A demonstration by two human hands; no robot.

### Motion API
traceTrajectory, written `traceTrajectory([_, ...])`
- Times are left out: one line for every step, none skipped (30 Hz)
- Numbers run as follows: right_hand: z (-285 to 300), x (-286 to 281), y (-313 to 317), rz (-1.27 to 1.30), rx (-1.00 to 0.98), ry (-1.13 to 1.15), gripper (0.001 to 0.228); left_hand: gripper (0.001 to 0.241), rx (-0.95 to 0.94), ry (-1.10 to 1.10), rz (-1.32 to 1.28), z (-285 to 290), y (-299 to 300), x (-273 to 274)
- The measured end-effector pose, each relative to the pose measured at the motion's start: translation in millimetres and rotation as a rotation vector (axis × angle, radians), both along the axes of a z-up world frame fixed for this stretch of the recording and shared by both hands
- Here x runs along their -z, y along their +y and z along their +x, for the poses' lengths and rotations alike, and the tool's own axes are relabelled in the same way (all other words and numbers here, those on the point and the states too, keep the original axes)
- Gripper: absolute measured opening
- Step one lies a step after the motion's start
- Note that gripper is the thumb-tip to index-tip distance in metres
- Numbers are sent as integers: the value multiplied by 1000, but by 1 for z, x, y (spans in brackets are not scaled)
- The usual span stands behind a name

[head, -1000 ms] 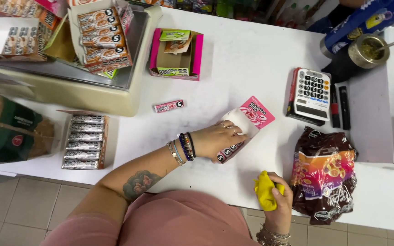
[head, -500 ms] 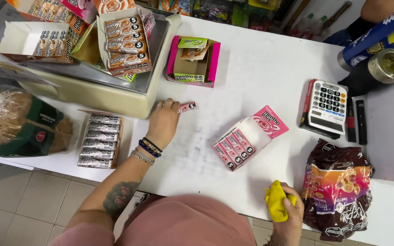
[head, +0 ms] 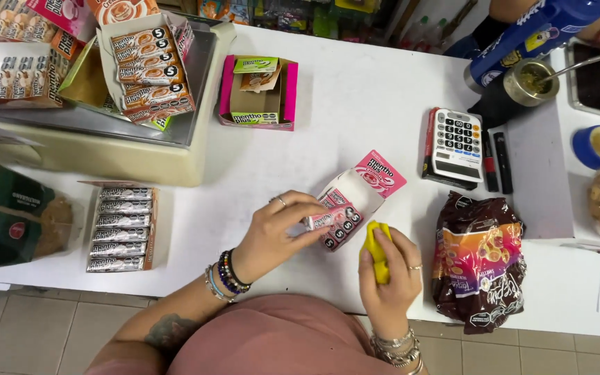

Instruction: Cleaning a candy display rack with a cloth and stocking it with candy packs at a checkout counter.

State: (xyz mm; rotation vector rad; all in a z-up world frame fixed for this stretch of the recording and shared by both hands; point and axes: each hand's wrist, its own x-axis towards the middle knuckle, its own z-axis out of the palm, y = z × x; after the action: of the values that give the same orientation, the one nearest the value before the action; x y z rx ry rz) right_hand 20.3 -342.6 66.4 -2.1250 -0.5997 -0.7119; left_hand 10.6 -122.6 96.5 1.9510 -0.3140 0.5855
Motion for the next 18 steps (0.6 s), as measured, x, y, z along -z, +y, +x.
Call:
traceTrajectory([2, -2, 6, 0, 4, -3, 30, 25, 4, -3, 0, -2, -5, 5])
traceTrajectory([4, -3, 12, -50, -65, -48, 33, 28, 9, 46, 17, -4, -10, 10])
traceTrajectory([7, -4, 19, -100, -133, -92, 36, 32, 14, 95, 34, -7, -15, 15])
traceTrajectory([2, -3, 21, -99, -134, -92, 36, 32, 13, 96, 35, -8, -18, 21])
traceTrajectory([-2, -1, 24, -167, -179, -141, 37, 39, 7, 89, 2, -9, -21, 27])
traceTrajectory([-8, 1, 26, -235, -225, -186, 39, 47, 1, 85, -33, -11, -24, 34])
traceTrajectory([-7, 2, 24, -234, -226, -181, 39, 47, 0, 90, -33, -12, -21, 35])
traceTrajectory([-6, 3, 21, -195, -226, -130, 39, 47, 26, 82, 25, -13, -20, 36])
traceTrajectory([-4, 4, 18, -156, -225, -78, 39, 47, 52, 74, 83, -14, -18, 36])
traceTrajectory([-2, 3, 17, -158, -227, -76, 39, 47, 50, 77, 80, -15, -19, 36])
traceTrajectory([0, 1, 17, -146, -181, -43, 36, 44, 61, 60, 100, -16, -19, 35])
traceTrajectory([3, 0, 16, -134, -133, -12, 34, 41, 73, 42, 120, -16, -20, 33])
traceTrajectory([-2, 0, 15, -136, -134, -11, 34, 41, 72, 43, 118, -15, -22, 34])
traceTrajectory([-8, 1, 14, -169, -180, -53, 37, 36, 47, 0, 158, -13, -24, 35])
traceTrajectory([-13, 2, 13, -201, -226, -95, 40, 30, 22, -42, 197, -11, -26, 35])
traceTrajectory([-12, 1, 12, -203, -223, -91, 40, 30, 25, -39, 195, -12, -26, 37])
traceTrajectory([-11, 1, 10, -168, -239, -73, 39, 34, 45, -34, 196, -12, -26, 39])
traceTrajectory([-10, 0, 9, -132, -254, -57, 39, 37, 65, -32, 197, -11, -25, 40])
